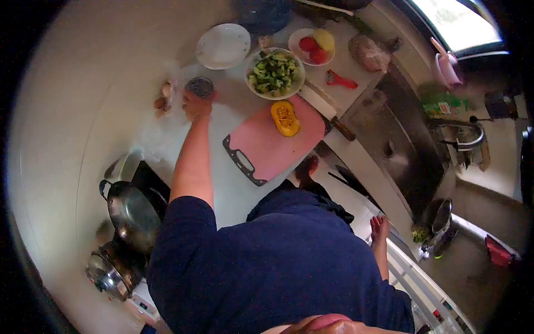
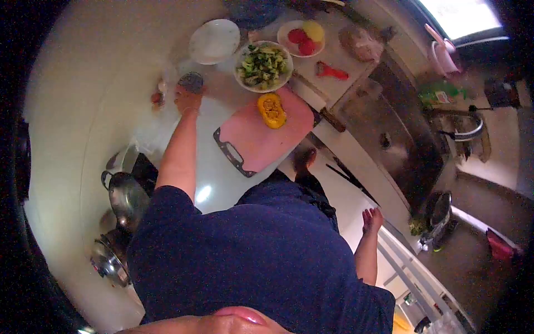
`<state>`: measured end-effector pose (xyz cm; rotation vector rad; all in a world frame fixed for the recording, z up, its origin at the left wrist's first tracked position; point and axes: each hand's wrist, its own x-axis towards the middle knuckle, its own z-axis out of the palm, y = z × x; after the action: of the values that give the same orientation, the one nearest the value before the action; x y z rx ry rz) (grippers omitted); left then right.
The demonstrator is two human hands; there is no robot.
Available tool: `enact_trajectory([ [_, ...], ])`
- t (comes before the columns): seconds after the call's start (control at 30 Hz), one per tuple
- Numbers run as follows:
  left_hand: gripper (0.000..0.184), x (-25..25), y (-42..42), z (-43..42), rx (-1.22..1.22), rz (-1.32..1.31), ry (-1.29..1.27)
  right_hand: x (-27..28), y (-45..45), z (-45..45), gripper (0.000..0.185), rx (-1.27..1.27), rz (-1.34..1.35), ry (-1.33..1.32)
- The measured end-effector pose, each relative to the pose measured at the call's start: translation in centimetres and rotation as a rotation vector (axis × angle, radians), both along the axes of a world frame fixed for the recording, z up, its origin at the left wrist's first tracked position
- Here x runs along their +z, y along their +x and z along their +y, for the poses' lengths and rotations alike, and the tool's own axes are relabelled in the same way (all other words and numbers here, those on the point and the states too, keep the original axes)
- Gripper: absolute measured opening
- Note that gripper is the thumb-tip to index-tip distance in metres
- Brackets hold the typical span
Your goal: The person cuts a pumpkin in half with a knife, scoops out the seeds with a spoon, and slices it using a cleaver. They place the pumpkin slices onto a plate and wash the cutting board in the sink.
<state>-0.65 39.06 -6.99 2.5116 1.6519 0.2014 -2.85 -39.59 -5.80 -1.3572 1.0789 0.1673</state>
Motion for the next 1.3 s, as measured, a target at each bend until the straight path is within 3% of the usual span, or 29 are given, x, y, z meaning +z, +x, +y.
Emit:
enact_trajectory([
  [0.1,0.109,-1.7,1.0,2.9,-0.007,0.011,-0.068,1.3,0.3,3.4,0.042,0.021,-0.027,0.018],
  [0.17,0.104,-2.0,0.9,2.7,-0.061,-0.205,0.004,1.6,0.8,4.3,0.041,0.063,-0.025,0.036],
  [0.23,0.095,-4.7,-0.4,4.5,-0.191,-0.552,-0.082,1.2,1.3,5.0,0.041,0.095,-0.038,0.016],
  [0.3,0.080,-4.0,-0.7,1.2,-0.253,-0.720,-0.101,0.6,1.7,4.3,0.039,0.109,-0.075,0.006],
  [0.33,0.072,-0.3,-2.2,-2.7,-0.206,-0.652,0.019,0.6,2.0,4.4,0.039,0.119,-0.114,-0.020],
  [0.37,0.062,-2.5,-3.3,-3.5,-0.102,-0.648,0.058,0.6,2.5,4.2,0.038,0.118,-0.131,-0.045],
  [0.4,0.057,1.2,-3.5,-7.8,-0.042,-0.671,-0.079,0.5,3.3,3.7,0.038,0.121,-0.145,-0.066],
  [0.5,0.043,-0.1,-6.9,-14.0,-0.066,-0.883,-0.314,-0.3,6.8,0.7,0.033,0.186,-0.270,-0.219],
  [0.57,0.033,-0.9,-7.8,-18.0,0.124,-1.065,-0.576,-0.5,10.5,-1.6,0.027,0.205,-0.342,-0.319],
  [0.6,0.031,-0.3,-7.7,-20.2,0.090,-1.016,-0.639,-0.5,12.7,-3.1,0.023,0.217,-0.370,-0.360],
  [0.67,0.027,2.0,-6.8,-24.9,0.037,-0.915,-0.757,1.8,18.2,-5.1,0.024,0.458,-0.234,-0.779],
  [0.73,0.025,5.4,-3.9,-30.0,-0.150,-0.910,-0.962,0.9,24.5,-8.4,0.027,0.613,-0.438,-1.169],
  [0.83,0.024,8.8,1.3,-36.2,-0.319,-0.726,-1.216,1.3,34.2,-10.1,0.027,0.724,-0.546,-1.270],
  [0.93,0.035,10.2,6.6,-42.3,-0.208,-0.690,-1.568,0.8,44.1,-11.3,0.025,1.097,-0.254,-1.378],
  [1.03,0.041,10.9,11.1,-48.2,-0.049,-0.672,-1.832,-1.1,49.7,-11.7,0.028,1.395,-0.141,-1.399],
  [1.2,0.040,9.7,17.8,-55.1,0.012,-0.443,-1.981,-3.7,53.5,-12.2,0.035,1.505,-0.259,-1.393],
  [1.3,0.039,6.4,22.3,-58.1,-0.040,-0.390,-2.116,-5.3,53.0,-13.5,0.038,1.479,-0.353,-1.398],
])
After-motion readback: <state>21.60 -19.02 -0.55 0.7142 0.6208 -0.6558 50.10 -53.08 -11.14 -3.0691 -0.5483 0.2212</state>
